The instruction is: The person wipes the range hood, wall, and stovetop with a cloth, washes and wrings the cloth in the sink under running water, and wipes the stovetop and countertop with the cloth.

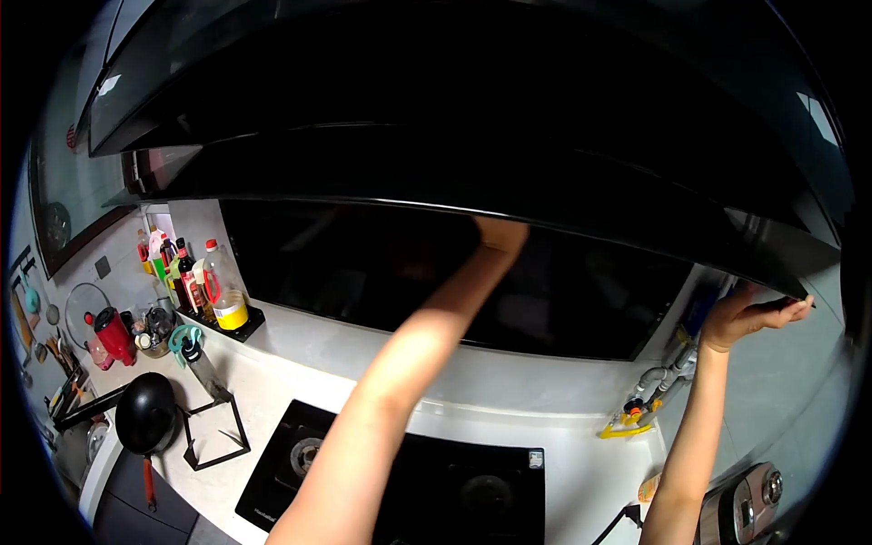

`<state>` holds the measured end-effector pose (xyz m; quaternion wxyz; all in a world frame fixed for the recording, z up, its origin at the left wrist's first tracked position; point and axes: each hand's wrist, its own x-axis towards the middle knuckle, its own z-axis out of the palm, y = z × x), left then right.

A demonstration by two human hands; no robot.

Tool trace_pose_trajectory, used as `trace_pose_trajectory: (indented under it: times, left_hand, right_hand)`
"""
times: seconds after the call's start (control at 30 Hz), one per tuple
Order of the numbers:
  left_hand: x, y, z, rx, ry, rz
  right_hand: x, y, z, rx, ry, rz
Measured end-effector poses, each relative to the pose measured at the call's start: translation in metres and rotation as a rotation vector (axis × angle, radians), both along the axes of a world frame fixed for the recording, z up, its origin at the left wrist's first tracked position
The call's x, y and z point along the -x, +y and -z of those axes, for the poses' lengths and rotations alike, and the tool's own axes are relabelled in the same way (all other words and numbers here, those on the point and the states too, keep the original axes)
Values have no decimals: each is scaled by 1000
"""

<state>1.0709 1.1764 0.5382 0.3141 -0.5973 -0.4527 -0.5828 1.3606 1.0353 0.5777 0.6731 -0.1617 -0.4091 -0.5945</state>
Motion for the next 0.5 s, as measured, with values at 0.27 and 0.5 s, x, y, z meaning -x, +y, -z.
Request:
trace_pose_trajectory:
  times: [0.27, 0.5]
  left_hand:
    - [-109, -6, 5, 128, 256, 306]
    - [-203, -18, 3, -187, 128, 457]
  right_hand:
    - [-13, 1, 10, 72, -6, -47]
    - [-17, 1, 14, 122, 29, -55]
